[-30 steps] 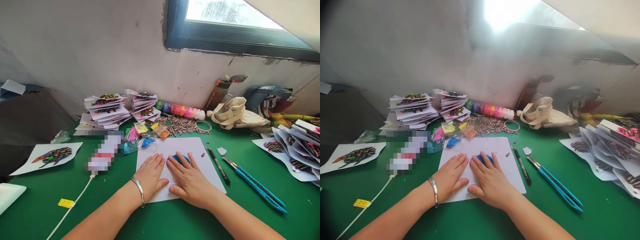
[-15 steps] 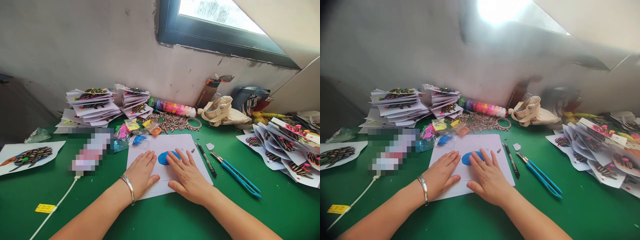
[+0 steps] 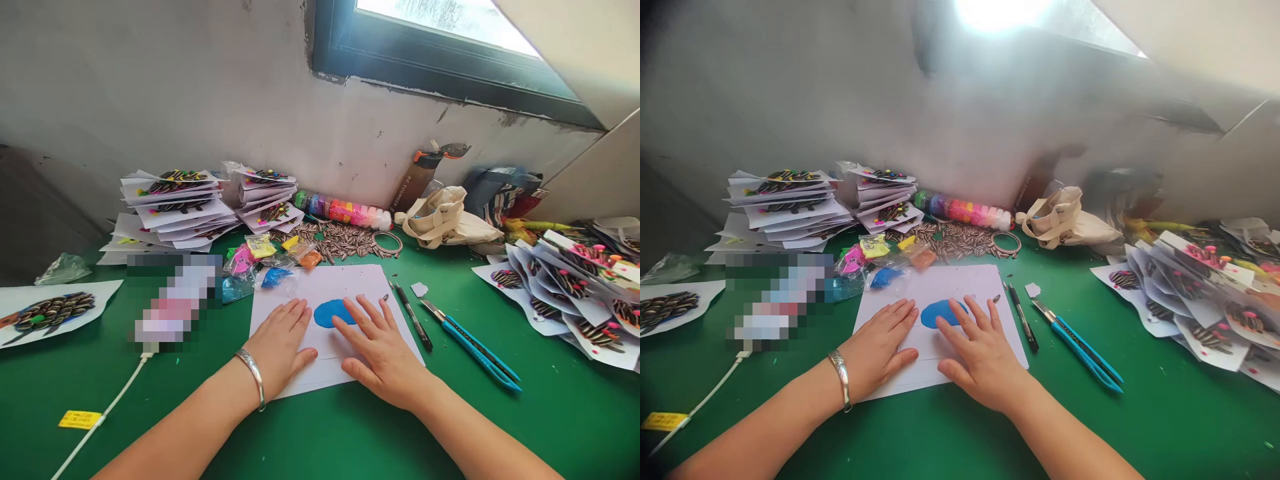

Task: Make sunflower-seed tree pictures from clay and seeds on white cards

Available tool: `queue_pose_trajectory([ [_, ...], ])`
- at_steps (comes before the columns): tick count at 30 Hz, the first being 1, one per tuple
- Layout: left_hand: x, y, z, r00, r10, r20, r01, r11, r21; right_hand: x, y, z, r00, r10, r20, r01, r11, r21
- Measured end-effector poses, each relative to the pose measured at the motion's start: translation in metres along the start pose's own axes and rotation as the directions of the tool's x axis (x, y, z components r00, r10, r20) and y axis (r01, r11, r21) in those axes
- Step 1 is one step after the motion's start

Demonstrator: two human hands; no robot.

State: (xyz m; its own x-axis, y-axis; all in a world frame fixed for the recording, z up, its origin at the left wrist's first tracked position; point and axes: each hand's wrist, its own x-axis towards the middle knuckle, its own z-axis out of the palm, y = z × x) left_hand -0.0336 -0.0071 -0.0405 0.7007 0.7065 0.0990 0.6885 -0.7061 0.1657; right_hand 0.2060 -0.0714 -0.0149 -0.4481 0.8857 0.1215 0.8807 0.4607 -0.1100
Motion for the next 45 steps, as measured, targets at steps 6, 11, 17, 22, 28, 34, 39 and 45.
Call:
queue_pose_trajectory([
  [6, 0.000, -0.001, 0.001, 1.000, 0.007, -0.006, -0.007, 1.000, 0.011, 0.003, -0.002, 0.000, 0.998, -0.001, 0.056, -0.001, 1.000, 0.029],
  [11, 0.000, 0.000, 0.001, 1.000, -0.003, 0.002, 0.003, 1.000, 0.005, 0.002, 0.000, 0.001, 0.998, 0.056, -0.016, -0.055, 0.997, 0.047],
  [17, 0.002, 0.003, -0.010, 0.998, -0.013, 0.060, 0.013, 1.000, 0.002, 0.002, 0.005, -0.003, 0.997, 0.069, -0.022, -0.067, 0.994, 0.085],
  [22, 0.005, 0.006, -0.022, 0.992, -0.019, 0.123, 0.020, 1.000, -0.006, 0.000, 0.011, -0.002, 0.993, 0.105, -0.052, -0.099, 0.989, 0.112],
  [28, 0.006, 0.006, -0.025, 0.991, -0.015, 0.130, 0.019, 1.000, -0.022, 0.001, 0.015, -0.005, 0.990, 0.136, -0.029, -0.126, 0.965, 0.230],
  [34, 0.007, 0.005, -0.025, 0.988, -0.024, 0.154, 0.028, 0.999, -0.024, -0.001, 0.025, -0.009, 0.985, 0.171, -0.006, -0.164, 0.955, 0.246],
  [39, 0.006, 0.002, -0.021, 0.994, -0.003, 0.114, 0.008, 0.999, -0.040, -0.001, 0.026, -0.014, 0.988, 0.146, 0.049, -0.153, 0.963, 0.223],
  [45, 0.004, -0.001, -0.018, 0.997, 0.009, 0.074, -0.005, 0.999, -0.050, -0.005, 0.035, -0.021, 0.981, 0.192, 0.001, -0.186, 0.949, 0.255],
])
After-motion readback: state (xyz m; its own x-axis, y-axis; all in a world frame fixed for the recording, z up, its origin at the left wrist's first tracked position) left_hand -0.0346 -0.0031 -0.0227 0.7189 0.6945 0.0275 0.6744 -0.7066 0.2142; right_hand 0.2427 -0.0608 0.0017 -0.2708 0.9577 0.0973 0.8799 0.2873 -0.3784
